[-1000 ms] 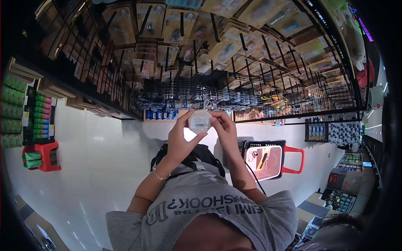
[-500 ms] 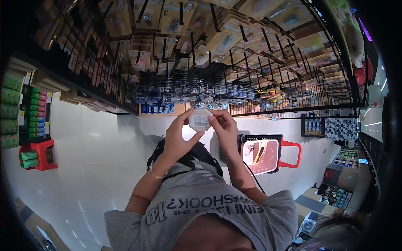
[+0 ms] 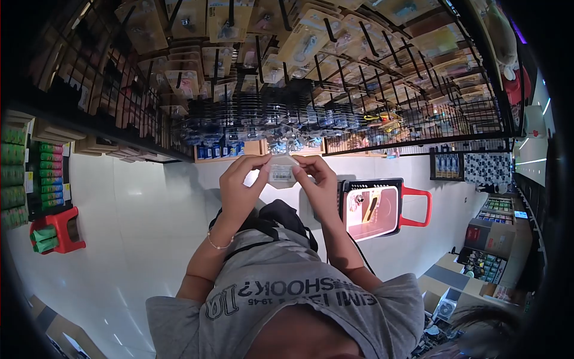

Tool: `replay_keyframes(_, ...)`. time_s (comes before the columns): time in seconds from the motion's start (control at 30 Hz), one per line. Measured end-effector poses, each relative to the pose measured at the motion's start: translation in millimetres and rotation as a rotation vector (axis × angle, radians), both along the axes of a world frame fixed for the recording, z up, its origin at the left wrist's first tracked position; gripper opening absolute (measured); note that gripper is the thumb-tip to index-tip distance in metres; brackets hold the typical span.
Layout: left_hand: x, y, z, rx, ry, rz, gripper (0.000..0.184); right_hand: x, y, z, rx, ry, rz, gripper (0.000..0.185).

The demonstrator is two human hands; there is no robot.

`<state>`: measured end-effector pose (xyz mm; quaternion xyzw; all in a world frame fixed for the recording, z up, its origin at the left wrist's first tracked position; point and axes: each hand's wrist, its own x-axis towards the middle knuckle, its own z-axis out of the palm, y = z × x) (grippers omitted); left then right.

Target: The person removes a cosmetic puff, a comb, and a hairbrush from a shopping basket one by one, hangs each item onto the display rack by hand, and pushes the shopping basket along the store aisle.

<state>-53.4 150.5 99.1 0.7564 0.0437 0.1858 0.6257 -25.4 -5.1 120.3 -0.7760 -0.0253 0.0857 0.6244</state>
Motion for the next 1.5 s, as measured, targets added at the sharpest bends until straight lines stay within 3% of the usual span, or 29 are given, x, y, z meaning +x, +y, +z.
replay_keyframes(0.5, 1, -46, 7, 0.011, 0.057, -0.201, 0.018, -26, -60, -3, 0.094, 0.047, -0.119, 0.024)
replay_keyframes(1.2, -38, -173, 17, -0.001, 0.062, -0.234, 0.016, -65, -178, -6, 0.217, 0.028, -0.173, 0.023)
replay_keyframes(1.4, -44, -212, 8, -0.056, 0.154, -0.266, 0.014, -76, -216, -9, 0.295, 0.05, -0.202, 0.021)
replay_keyframes(1.5, -51, -227, 5, -0.299, 0.344, -0.294, 0.014, -76, -236, -17, 0.334, 0.086, -0.162, 0.02)
